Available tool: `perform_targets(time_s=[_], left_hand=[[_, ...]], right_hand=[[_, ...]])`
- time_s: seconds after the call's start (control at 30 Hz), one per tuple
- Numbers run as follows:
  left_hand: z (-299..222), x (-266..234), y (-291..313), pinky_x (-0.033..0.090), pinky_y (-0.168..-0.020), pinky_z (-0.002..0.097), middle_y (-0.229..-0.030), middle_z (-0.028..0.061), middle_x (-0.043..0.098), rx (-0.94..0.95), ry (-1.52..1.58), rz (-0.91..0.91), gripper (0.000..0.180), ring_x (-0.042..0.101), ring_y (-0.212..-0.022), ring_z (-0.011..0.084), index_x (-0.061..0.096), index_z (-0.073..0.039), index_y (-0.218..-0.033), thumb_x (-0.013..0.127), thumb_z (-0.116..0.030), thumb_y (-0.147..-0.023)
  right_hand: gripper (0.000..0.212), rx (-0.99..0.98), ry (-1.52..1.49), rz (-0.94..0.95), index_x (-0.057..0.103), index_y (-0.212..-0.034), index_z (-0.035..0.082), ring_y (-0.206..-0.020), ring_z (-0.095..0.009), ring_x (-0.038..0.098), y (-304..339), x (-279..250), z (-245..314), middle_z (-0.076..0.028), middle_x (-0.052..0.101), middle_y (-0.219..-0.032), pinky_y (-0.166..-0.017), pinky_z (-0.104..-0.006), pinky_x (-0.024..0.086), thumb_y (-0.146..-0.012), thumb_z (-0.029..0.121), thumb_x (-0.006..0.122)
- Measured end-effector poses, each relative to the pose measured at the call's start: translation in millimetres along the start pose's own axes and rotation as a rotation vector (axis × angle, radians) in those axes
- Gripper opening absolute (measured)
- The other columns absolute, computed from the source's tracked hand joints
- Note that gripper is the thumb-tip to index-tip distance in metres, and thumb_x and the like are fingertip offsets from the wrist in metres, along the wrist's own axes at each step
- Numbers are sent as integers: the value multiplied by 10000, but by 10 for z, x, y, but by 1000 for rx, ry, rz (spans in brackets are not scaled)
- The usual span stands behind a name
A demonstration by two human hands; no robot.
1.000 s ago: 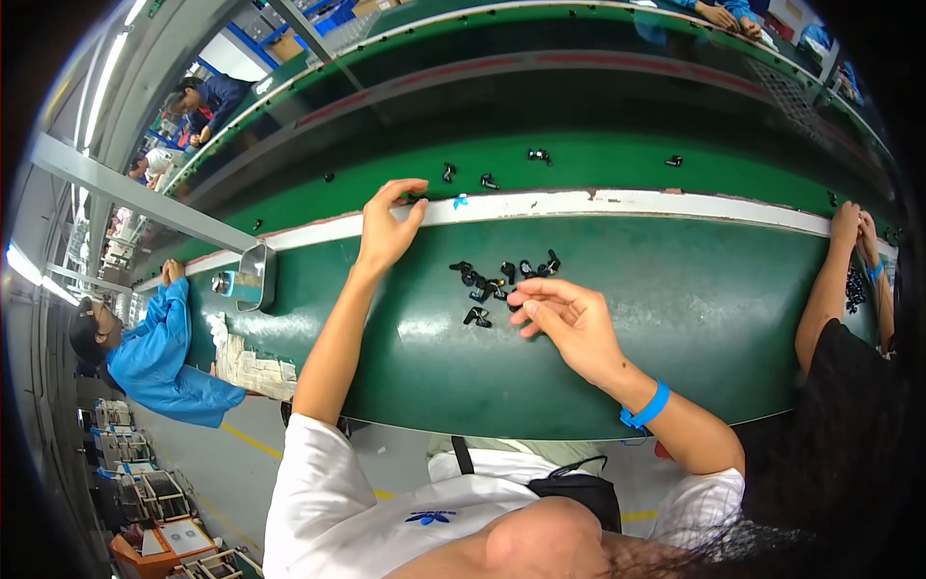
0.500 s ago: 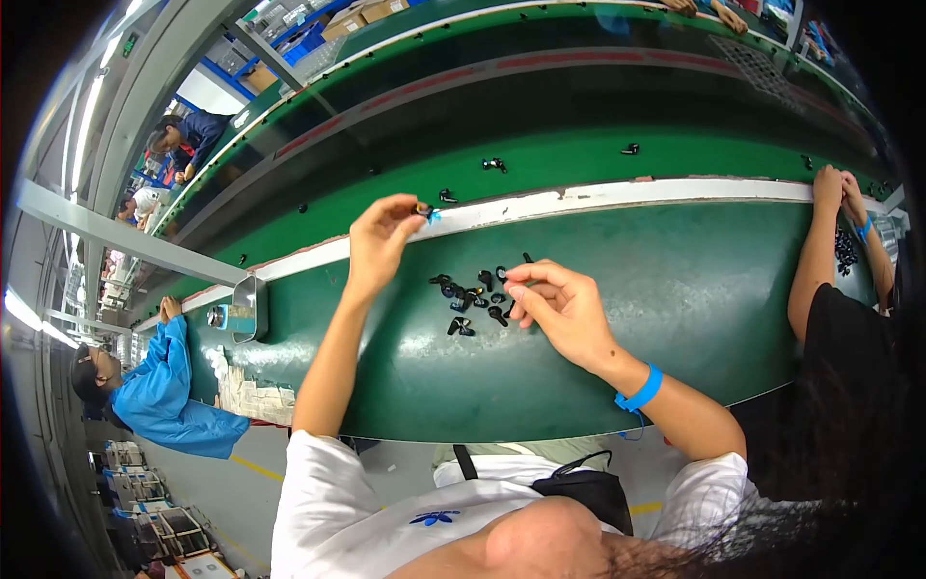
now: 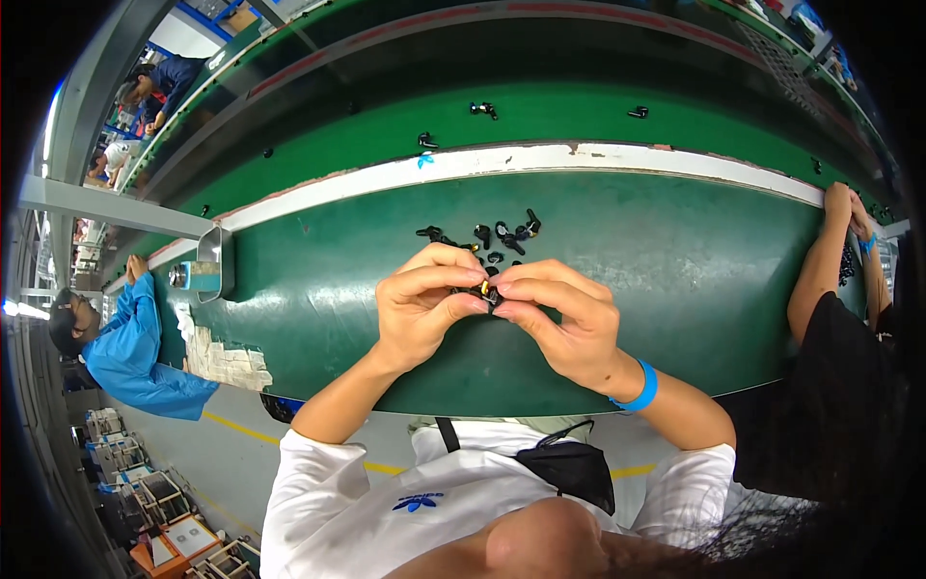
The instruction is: The person assembles small plastic electronic components by hand on a factory production line.
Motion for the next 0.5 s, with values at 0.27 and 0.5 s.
perform_targets(time_s=[0.27,0.5], left_hand=[[-81,67,47,558,-794,317,-1059,151,621,38,-112,55,243,642,-943,229,708,30,-1009,731,77,-771],[-107,84,1,563,-783,367,-938,140,677,132,-84,2,179,666,-916,284,705,12,-873,783,65,-720]], right_hand=[[187,38,-44,-52,686,-941,-45,-778,-210,678,24,0,15,-185,677,-949,-667,-275,561,-771,-34,763],[182,217,-308,-39,697,-940,-31,-799,-182,645,88,41,-31,-159,653,-969,-675,-262,545,-770,-55,756]])
Point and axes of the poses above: each hand's wrist, its own y-axis away from the middle knuckle, its own x-axis out of the palm, z = x × y, the point moved 2 cm from there along -y, towards the middle knuckle
